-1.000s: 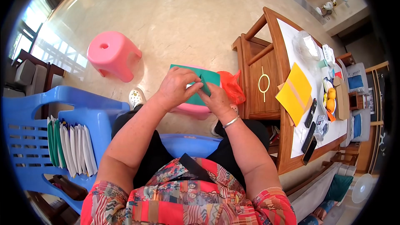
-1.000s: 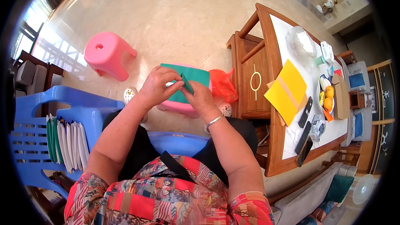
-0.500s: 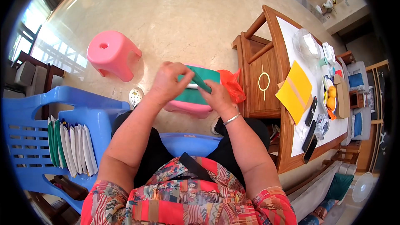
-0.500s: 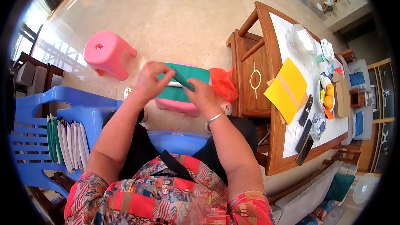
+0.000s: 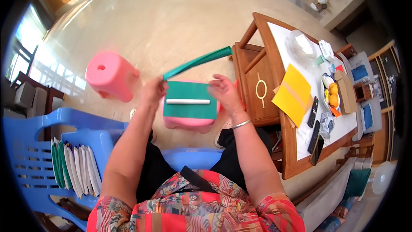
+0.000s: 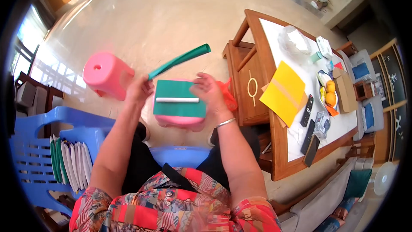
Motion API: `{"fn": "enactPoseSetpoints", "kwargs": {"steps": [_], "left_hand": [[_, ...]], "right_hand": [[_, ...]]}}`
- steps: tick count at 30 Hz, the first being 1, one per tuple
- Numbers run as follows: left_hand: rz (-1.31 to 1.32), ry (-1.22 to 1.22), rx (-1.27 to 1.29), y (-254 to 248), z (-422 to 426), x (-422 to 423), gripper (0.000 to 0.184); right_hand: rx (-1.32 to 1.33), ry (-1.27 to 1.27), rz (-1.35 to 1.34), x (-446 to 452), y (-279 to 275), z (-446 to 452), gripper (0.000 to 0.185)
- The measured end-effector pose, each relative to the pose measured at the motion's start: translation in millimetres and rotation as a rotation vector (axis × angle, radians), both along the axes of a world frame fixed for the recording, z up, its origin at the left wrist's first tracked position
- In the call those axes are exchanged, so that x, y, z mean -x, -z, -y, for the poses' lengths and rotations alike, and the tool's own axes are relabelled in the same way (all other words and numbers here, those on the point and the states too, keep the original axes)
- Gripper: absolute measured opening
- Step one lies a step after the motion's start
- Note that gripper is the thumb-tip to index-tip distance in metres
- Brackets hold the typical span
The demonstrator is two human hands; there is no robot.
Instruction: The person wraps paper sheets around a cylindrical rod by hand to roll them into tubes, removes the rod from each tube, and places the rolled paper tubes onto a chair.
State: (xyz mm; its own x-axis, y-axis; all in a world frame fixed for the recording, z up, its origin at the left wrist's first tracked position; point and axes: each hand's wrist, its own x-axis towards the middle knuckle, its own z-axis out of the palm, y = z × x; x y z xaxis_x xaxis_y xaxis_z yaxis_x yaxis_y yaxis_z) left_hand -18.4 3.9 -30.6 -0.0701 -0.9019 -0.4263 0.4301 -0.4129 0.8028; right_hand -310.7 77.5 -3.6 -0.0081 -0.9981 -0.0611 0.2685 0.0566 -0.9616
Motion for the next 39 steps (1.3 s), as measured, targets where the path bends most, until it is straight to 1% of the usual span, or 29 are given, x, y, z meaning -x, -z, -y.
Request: {"fn": "enactPoseSetpoints", "kwargs": {"steps": [1,2,3,5,9,11,12,13,16,17,20,21,23,25,26,29,32,39], "left_hand": [[-0.084,0.053,-0.057,3,-14,18,0.021],[-0.049,0.086,-0.129,13,-23,33,0.021],[-0.020,0.168,-0.148,23,-33,41,0.022],[0.021,0.232,-0.212,27,-49,56,0.024],[0.050,0.329,-0.335,47,-62,67,0.024],[0.072,0.383,-0.372,54,-67,71,0.022],[0.083,0.407,-0.391,54,-71,72,0.020],[0.084,0.454,-0.373,55,-74,71,0.025],[0.215,0.588,-0.374,44,-80,76,0.026],[0.353,0.648,-0.341,38,-82,78,0.027],[0.710,0.538,0.267,75,-80,79,0.024],[0.759,0.419,0.463,57,-80,80,0.023],[0.847,0.167,0.847,-17,-78,84,0.023],[0.905,0.091,1.143,-51,-71,76,0.026],[0.930,0.052,1.292,-60,-70,73,0.029],[0.829,0.127,1.251,-64,-77,66,0.039],[0.819,0.099,1.320,-66,-77,66,0.041],[0.847,0.067,1.367,-75,-76,68,0.038]], "right_hand": [[0.039,-0.031,0.021,-9,-9,-5,0.064],[0.078,-0.063,0.042,-17,-18,-9,0.063],[0.098,-0.032,0.110,-23,-19,-10,0.062],[0.138,0.024,0.248,-30,-18,-11,0.061],[0.064,0.074,0.256,-21,-7,-11,0.040],[0.040,0.081,0.253,-22,-5,-12,0.030],[0.053,0.076,0.189,-24,-5,-13,0.029],[0.065,0.070,0.124,-26,-5,-13,0.028],[0.123,0.052,-0.021,-32,-13,-17,0.022],[0.146,0.045,-0.062,-33,-17,-19,0.020],[0.011,0.029,-0.061,-31,-27,-22,0.021],[0.010,0.023,-0.056,-29,-26,-21,0.020],[0.006,0.009,-0.041,-26,-21,-19,0.019],[0.037,-0.058,-0.099,-24,-18,-18,0.019],[0.053,-0.090,-0.129,-24,-16,-17,0.019],[0.033,-0.147,-0.213,-30,-21,-20,0.021],[0.074,-0.183,-0.247,-33,-10,-20,0.022],[0.031,-0.192,-0.242,-38,-8,-23,0.024]]}}
